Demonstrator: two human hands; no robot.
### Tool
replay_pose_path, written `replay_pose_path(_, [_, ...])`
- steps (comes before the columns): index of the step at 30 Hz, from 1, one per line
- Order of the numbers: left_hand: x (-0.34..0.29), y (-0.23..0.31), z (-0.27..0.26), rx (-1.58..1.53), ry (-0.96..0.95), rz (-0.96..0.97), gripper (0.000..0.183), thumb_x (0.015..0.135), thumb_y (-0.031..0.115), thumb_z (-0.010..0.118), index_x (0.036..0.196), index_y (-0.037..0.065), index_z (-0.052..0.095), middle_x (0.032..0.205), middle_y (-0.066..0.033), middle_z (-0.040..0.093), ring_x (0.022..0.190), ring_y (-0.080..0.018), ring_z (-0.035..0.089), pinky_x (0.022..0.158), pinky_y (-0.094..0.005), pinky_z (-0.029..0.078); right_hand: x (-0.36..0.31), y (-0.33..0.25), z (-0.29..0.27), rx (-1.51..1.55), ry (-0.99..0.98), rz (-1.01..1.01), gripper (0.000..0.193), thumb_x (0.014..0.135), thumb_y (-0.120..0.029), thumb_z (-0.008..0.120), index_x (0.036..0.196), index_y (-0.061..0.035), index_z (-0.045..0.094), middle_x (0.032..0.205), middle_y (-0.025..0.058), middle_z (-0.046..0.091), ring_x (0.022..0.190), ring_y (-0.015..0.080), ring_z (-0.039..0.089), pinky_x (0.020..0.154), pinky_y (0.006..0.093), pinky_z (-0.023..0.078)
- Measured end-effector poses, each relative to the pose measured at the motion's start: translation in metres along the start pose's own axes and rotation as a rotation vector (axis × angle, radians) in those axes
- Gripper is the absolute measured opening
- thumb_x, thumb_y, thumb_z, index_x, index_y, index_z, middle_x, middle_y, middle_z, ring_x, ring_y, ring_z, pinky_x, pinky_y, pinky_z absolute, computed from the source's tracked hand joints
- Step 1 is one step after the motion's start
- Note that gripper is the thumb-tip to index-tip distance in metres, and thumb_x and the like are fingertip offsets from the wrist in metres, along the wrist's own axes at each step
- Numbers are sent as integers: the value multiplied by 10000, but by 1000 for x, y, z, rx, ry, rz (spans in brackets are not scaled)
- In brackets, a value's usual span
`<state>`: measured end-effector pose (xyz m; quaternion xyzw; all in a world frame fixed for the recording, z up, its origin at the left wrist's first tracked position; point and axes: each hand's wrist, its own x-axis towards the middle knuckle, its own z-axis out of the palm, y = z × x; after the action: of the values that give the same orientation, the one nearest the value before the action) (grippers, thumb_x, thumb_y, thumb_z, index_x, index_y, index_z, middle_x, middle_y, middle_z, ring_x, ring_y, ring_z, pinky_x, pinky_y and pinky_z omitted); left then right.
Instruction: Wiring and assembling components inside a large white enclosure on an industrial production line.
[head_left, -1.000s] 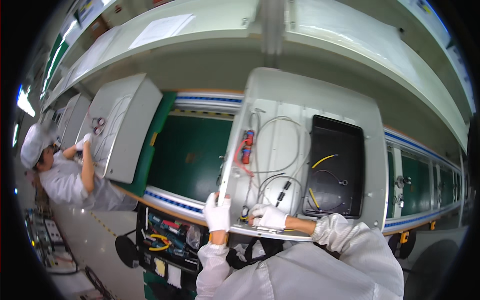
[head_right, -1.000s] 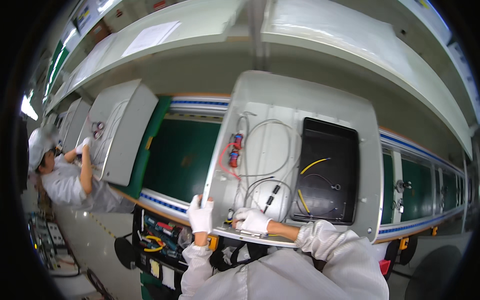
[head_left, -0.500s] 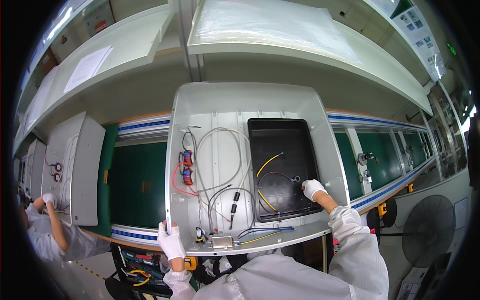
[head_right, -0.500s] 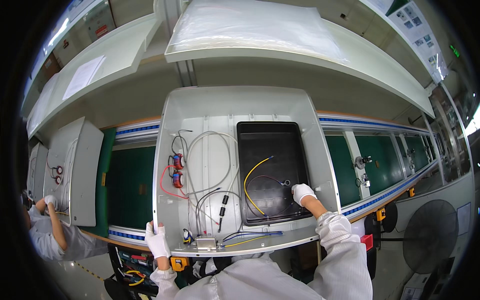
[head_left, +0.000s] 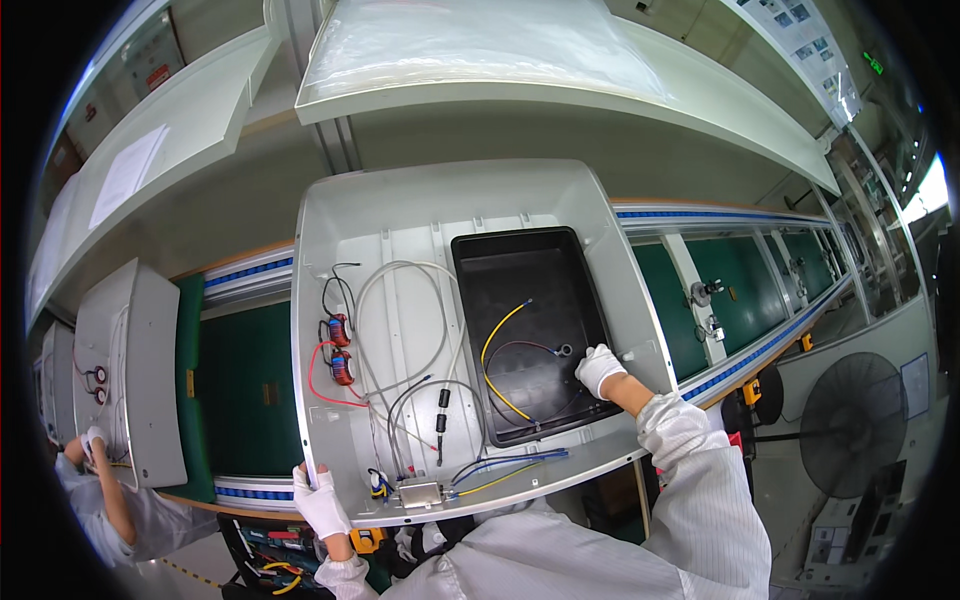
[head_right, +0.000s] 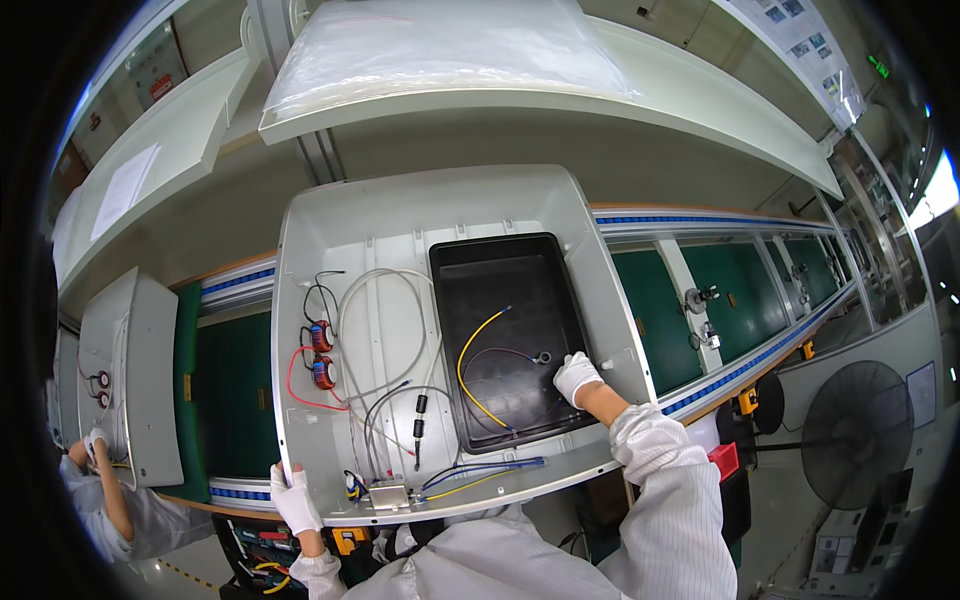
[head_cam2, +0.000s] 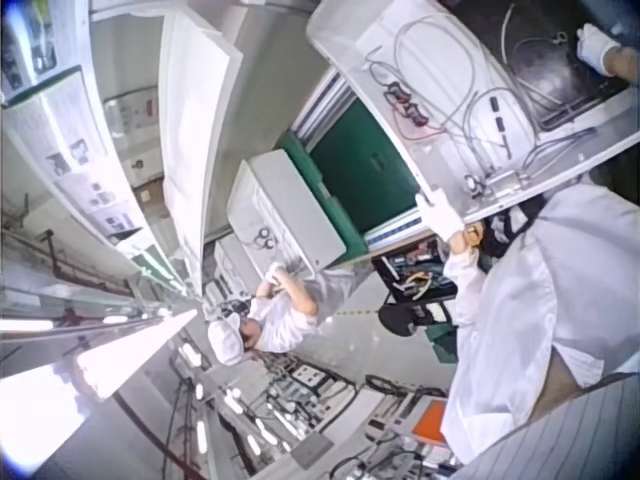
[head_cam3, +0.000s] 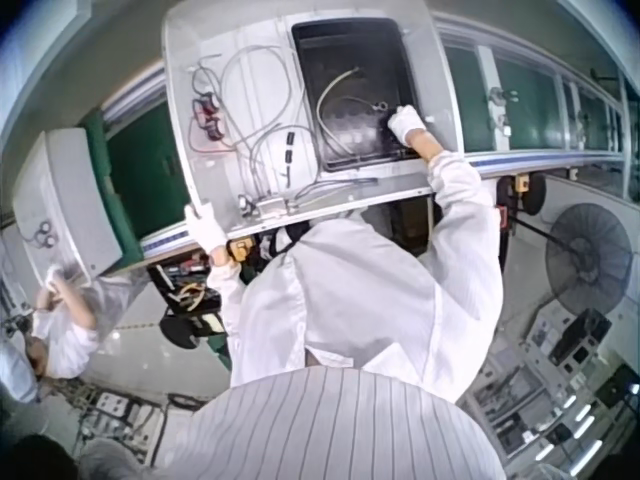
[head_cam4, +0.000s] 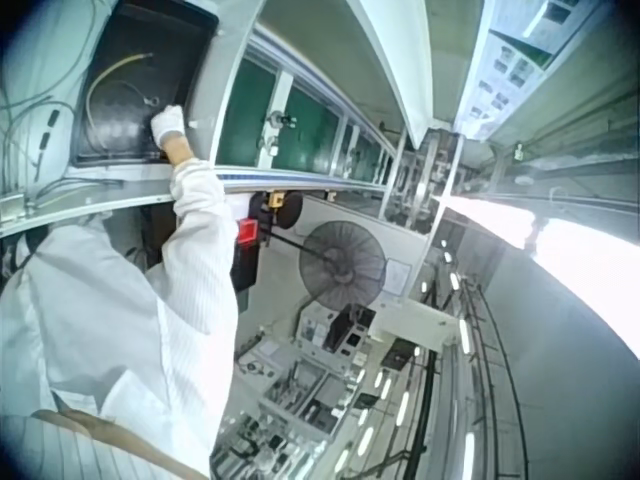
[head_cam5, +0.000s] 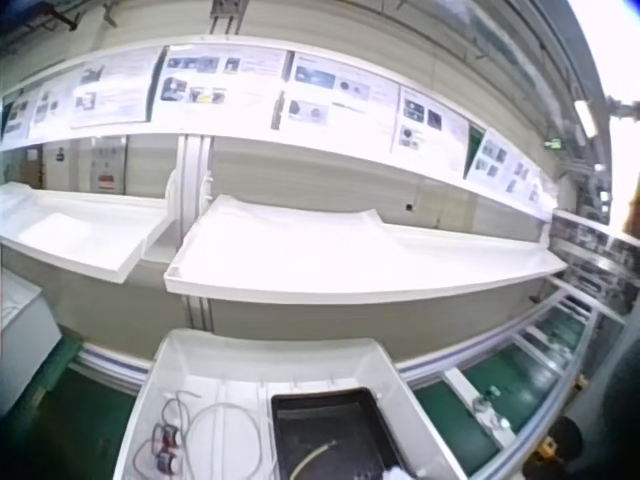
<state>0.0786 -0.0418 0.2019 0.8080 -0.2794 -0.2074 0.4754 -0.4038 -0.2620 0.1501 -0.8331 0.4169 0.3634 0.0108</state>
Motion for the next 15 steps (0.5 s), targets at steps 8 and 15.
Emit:
replay_pose_path(8, [1, 1, -3, -60, -50, -59, 209, 910, 82, 618, 1081, -32, 582, 935, -87, 632, 808, -146, 553, 777, -271, 468, -3, 3, 1, -193, 105, -46, 195, 795, -99, 594, 956, -88, 704, 933, 52, 687, 942, 233, 613, 745, 375, 427])
replay_pose_path(15, [-1, 2, 0, -26, -4, -25, 155, 925, 87, 604, 1042, -14, 587, 882, -43, 619, 762, -104, 526, 721, -248, 458, 9, 1, 14, -85, 51, -1, 179, 799, -112, 589, 923, -68, 710, 876, 62, 689, 895, 236, 619, 726, 364, 412])
